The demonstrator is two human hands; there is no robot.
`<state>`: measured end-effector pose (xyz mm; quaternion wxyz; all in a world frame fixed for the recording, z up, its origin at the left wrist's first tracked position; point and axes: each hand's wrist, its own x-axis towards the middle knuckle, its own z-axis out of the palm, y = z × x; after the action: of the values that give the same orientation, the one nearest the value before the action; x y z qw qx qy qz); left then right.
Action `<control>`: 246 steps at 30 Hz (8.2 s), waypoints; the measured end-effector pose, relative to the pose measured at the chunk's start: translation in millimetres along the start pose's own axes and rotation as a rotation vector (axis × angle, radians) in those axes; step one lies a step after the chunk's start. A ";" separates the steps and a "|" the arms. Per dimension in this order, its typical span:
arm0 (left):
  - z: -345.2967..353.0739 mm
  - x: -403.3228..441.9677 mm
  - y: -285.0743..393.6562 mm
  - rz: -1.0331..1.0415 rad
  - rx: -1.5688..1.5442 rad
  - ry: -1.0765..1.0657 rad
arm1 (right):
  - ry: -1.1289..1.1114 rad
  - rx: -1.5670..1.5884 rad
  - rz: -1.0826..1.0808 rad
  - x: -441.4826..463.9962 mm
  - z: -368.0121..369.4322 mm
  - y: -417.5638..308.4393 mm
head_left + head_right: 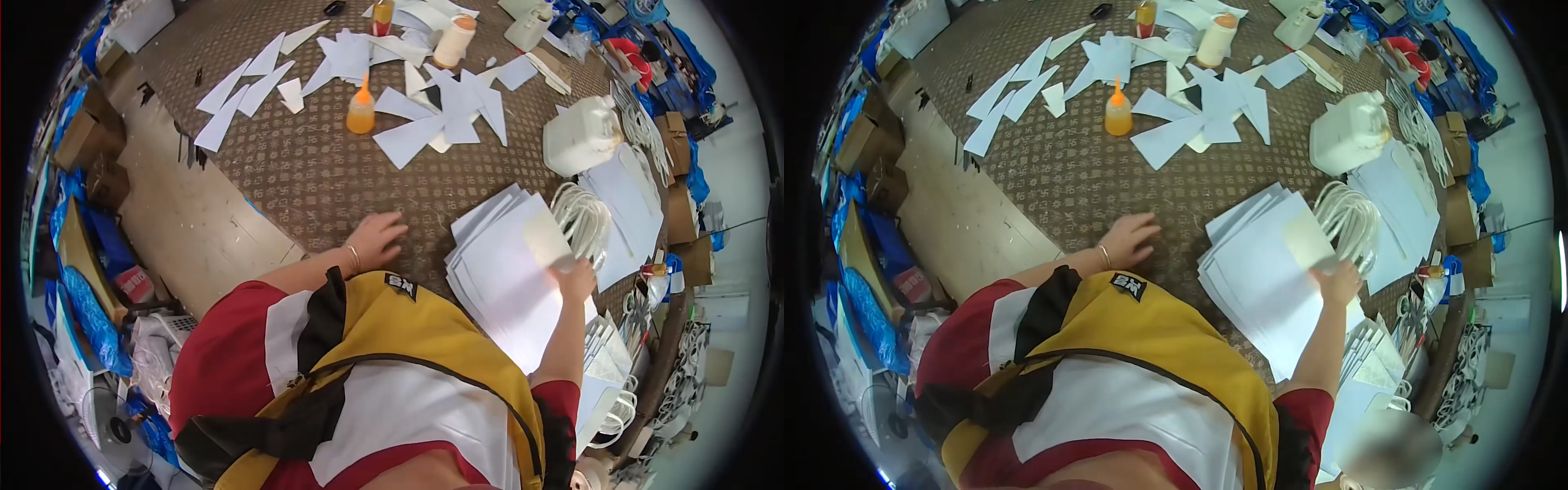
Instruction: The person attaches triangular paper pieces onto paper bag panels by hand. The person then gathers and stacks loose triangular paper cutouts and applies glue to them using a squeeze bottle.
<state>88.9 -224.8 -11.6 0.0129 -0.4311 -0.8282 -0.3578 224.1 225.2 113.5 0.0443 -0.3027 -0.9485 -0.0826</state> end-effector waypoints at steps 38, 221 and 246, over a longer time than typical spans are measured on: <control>99.4 215.6 12.6 -0.801 -1.285 -0.731 | 0.315 1.838 1.684 -232.6 89.2 -55.1; -39.2 60.9 -112.1 0.258 0.464 -0.517 | -0.622 0.573 0.104 -201.9 11.2 -427.6; -36.7 54.7 -110.3 0.204 0.494 -0.501 | -0.641 0.616 0.093 -191.7 11.8 -421.2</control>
<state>-35.8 -249.5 -30.4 -0.0513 -0.5698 -0.8197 -0.0272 134.6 -219.6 21.5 -0.1604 -0.3279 -0.8801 0.3036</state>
